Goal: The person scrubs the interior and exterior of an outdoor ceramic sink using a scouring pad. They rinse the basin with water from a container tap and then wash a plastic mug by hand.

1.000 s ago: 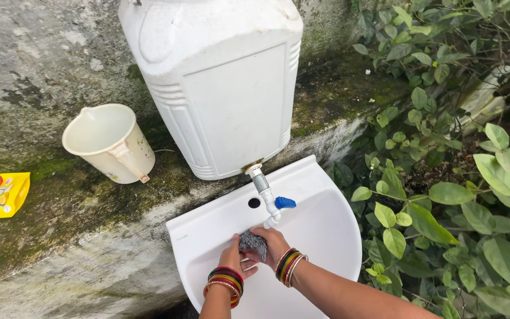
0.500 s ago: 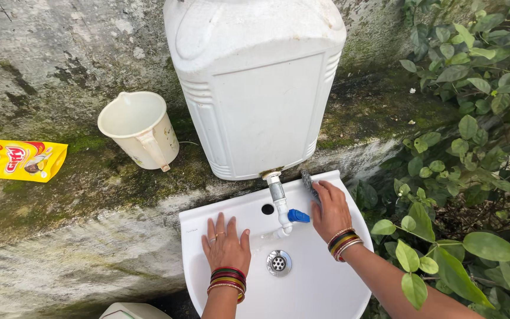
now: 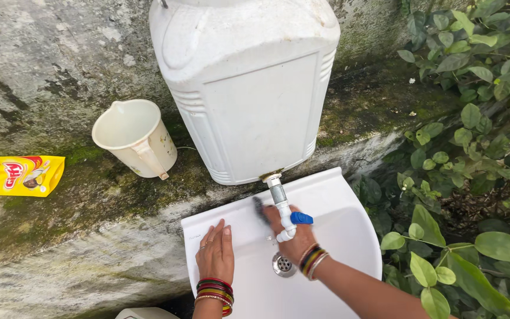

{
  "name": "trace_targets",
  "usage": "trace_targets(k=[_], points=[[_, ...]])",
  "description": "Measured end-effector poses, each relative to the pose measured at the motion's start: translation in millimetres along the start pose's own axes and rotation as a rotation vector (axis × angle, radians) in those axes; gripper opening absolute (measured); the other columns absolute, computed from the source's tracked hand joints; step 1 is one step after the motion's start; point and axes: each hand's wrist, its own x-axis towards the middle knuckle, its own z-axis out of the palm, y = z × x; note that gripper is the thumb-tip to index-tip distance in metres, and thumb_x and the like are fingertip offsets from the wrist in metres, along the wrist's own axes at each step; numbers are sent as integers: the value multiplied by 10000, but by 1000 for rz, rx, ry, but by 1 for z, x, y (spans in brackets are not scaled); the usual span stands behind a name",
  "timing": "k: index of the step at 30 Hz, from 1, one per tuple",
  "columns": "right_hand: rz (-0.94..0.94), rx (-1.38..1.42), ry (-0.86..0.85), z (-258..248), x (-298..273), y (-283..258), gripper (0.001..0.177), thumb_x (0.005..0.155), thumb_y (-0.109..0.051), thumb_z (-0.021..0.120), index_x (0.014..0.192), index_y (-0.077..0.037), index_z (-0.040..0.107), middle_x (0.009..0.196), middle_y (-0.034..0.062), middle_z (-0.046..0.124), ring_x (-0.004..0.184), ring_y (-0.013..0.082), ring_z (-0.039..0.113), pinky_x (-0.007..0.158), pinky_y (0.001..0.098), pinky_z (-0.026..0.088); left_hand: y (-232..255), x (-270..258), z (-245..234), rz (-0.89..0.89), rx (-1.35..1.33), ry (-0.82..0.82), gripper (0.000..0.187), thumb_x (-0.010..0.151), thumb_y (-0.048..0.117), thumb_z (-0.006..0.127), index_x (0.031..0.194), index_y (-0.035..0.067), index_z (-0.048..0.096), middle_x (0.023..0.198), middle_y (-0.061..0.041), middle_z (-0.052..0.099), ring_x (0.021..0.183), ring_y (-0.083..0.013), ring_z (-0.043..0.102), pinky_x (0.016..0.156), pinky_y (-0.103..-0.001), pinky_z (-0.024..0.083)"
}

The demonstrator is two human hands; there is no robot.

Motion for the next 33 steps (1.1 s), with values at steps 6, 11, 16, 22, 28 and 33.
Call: trace_targets(k=[6,11,16,22,28,33], points=[[65,84,285,9,-9,-19,546,758,63,615,1295,-28,582,1365,157,563,1225,371,537,1030,460,459,-4,4,-21,-76,-296,36,641,1042,474,263,1248,71,715,1346,-91,686,1348,-276,530,1163,-389,366],[-183,19,279,76,18,-114,452,863,-49,660,1303,10,578,1372,197,547,1310,414,473,1154,527,322,-21,-9,-54,1,-338,294,601,1072,403,282,1118,15,739,1296,-124,696,1235,-320,609,1068,-421,455],[-357,45,65,93,27,-140,527,779,-20,660,1304,-17,608,1372,182,566,1319,407,471,1137,529,352,-36,-15,-77,87,-239,359,588,1070,372,294,1054,13,760,1319,-126,668,1221,-334,614,1042,-441,461],[-263,-144,207,32,25,-11,481,781,18,631,1256,-60,632,1302,146,619,1269,341,545,1109,479,428,-40,0,-66,69,-167,150,628,1050,418,255,1108,46,757,1349,-126,654,1230,-318,614,1065,-427,449],[226,-286,575,-8,10,28,367,901,-74,599,1267,-53,620,1312,165,603,1268,382,523,1117,490,399,-53,7,-54,54,-112,123,668,1058,452,246,1085,51,779,1203,-144,738,1204,-316,654,1100,-421,458],[209,-201,404,56,26,-65,493,906,-162,607,1346,41,516,1429,230,490,1308,449,411,1118,534,316,-57,18,-63,-65,-206,74,693,1042,476,237,1050,60,791,1167,-128,756,1161,-313,682,1054,-410,495]])
